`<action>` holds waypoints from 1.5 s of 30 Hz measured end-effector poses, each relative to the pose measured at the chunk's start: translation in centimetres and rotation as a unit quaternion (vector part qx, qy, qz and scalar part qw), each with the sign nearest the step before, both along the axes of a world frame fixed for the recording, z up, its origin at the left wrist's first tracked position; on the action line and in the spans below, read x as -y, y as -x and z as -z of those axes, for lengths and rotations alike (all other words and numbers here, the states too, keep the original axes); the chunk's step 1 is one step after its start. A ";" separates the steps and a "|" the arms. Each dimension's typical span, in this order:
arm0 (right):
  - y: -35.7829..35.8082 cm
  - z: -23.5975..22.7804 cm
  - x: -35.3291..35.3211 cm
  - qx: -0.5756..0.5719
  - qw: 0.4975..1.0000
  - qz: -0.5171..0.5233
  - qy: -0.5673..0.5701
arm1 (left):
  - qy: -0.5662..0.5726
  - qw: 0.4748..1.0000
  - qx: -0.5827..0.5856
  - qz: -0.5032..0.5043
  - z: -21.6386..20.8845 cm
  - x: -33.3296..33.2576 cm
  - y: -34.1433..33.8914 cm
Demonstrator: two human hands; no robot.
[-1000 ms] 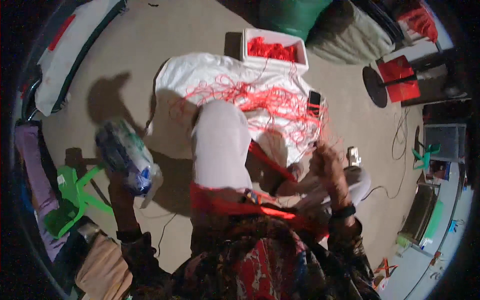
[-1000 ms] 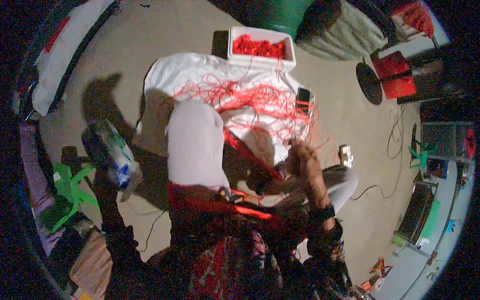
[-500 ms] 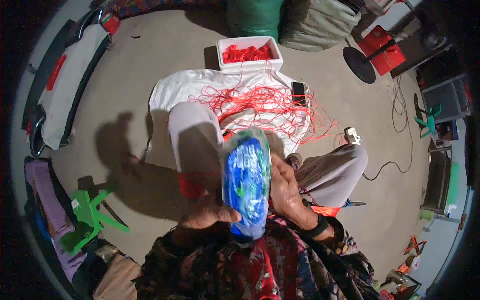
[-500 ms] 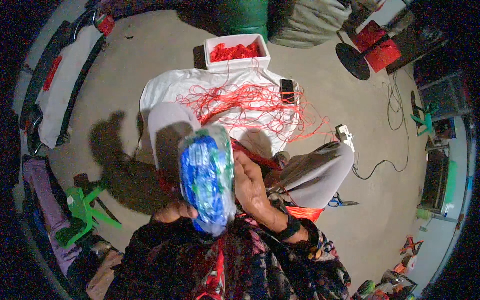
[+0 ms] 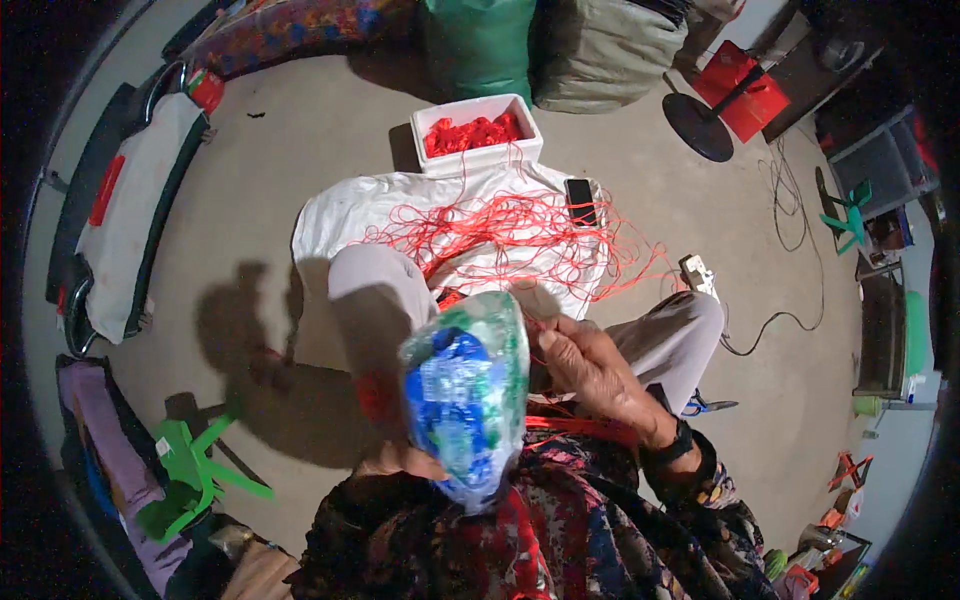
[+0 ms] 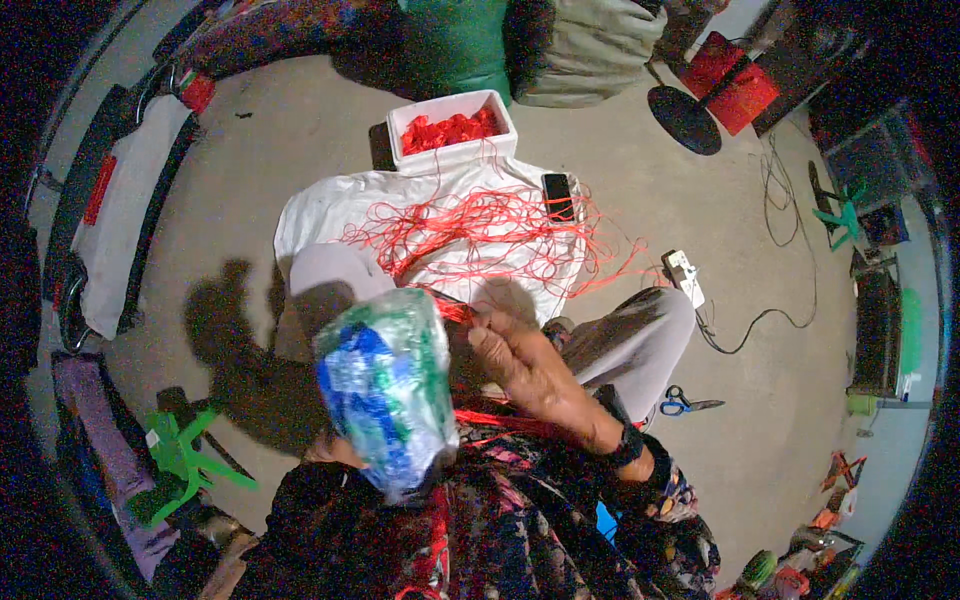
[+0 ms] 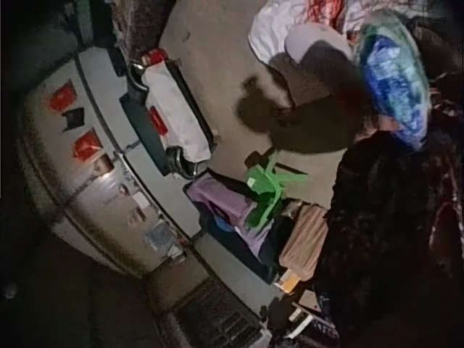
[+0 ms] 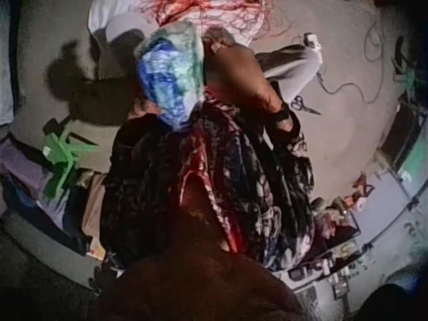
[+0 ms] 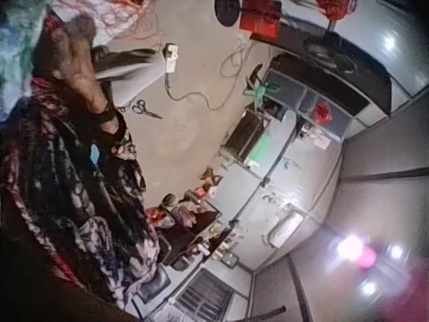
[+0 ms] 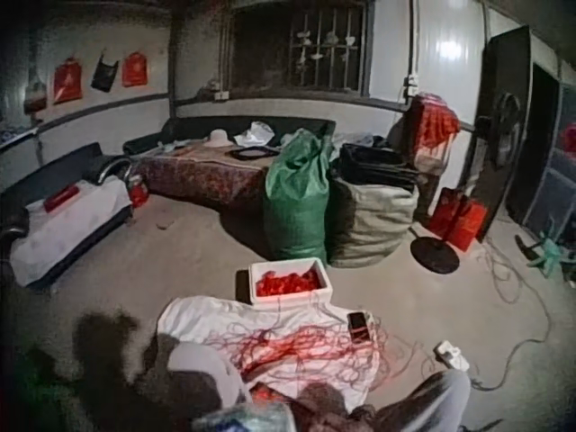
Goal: Wrapping red plastic ribbon around a plastic bottle filled with blue plastic bags.
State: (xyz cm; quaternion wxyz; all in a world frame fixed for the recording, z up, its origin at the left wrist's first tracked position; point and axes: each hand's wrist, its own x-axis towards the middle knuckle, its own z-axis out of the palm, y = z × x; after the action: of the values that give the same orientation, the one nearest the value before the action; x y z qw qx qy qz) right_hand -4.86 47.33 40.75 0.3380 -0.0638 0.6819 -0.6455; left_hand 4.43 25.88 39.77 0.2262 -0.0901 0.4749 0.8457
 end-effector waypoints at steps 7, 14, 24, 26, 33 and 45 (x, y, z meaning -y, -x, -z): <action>2.8 1.5 -1.4 -0.207 0.960 -0.176 -0.063 | -0.011 0.999 -0.041 0.034 0.0 -0.5 0.2; 4.1 -1.3 -2.7 -0.175 0.928 -0.315 0.091 | 0.030 0.936 -0.306 0.169 -1.8 0.7 2.8; 0.4 -5.3 -2.4 -0.243 0.920 -0.301 -0.071 | 0.217 0.858 -0.402 0.235 -4.3 1.1 0.7; 0.3 -5.1 -3.4 -0.214 0.923 -0.310 -0.077 | 0.238 0.848 -0.410 0.237 -5.3 1.4 0.7; -0.8 -2.9 -5.4 -0.101 0.973 -0.206 -0.008 | 0.299 0.818 -0.415 0.261 -5.6 2.1 1.1; -3.6 0.1 -7.1 0.138 0.945 -0.158 -0.252 | 0.161 0.908 -0.277 0.269 -4.2 2.4 2.8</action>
State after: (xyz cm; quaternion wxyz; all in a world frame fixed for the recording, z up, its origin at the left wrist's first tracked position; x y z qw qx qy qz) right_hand -1.27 54.45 40.64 0.5312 0.0066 0.7503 -0.3935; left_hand 1.63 23.49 43.96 0.2864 0.2441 0.6544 0.6558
